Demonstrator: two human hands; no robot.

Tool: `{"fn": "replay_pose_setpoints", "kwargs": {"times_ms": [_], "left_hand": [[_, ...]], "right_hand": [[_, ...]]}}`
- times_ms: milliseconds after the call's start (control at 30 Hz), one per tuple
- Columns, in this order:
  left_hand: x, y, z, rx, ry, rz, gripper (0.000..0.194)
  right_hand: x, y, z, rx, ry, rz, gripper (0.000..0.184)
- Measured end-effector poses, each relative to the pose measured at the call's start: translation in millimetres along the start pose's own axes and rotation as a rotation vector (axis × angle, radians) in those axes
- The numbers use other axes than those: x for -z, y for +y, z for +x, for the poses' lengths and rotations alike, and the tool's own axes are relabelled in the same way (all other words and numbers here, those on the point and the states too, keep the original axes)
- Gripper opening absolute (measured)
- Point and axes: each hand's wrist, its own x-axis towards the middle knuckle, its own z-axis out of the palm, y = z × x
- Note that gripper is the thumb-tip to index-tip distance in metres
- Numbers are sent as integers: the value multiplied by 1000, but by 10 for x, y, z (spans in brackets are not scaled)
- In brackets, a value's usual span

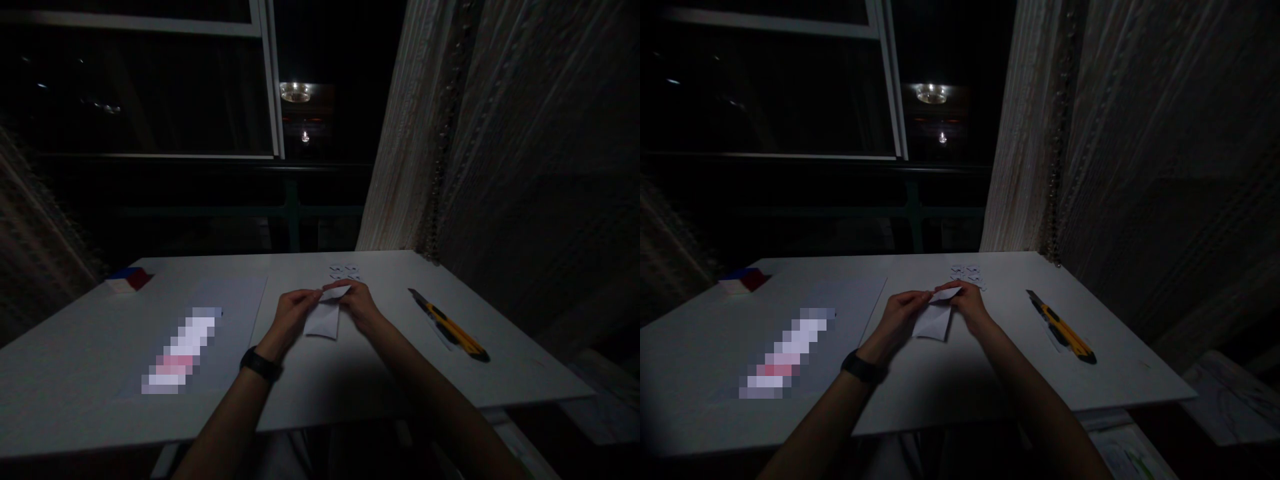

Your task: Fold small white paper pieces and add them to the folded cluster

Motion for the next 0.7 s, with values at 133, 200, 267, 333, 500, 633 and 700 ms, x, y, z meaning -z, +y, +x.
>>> {"fn": "replay_pose_setpoints", "kwargs": {"times_ms": [133, 200, 267, 333, 500, 633, 700], "left_hand": [[8, -18, 10, 47, -17, 35, 33], [7, -14, 1, 90, -81, 40, 37], [8, -12, -8, 123, -115, 67, 37], [11, -19, -11, 138, -111, 88, 38], [17, -34, 4, 109, -41, 20, 39], [2, -2, 8, 73, 81, 28, 37], [-8, 17, 9, 49, 135, 54, 34]], "right_hand": [[-15, -6, -9, 28, -39, -56, 24], [-28, -5, -14, 31, -39, -61, 24], [-44, -7, -20, 11, -33, -50, 27], [-60, -13, -25, -33, -35, -9, 33], [-78, -10, -24, -102, 52, 65, 41], [-90, 24, -9, -94, 147, 31, 33], [-104, 35, -11, -90, 113, -8, 38]]}}
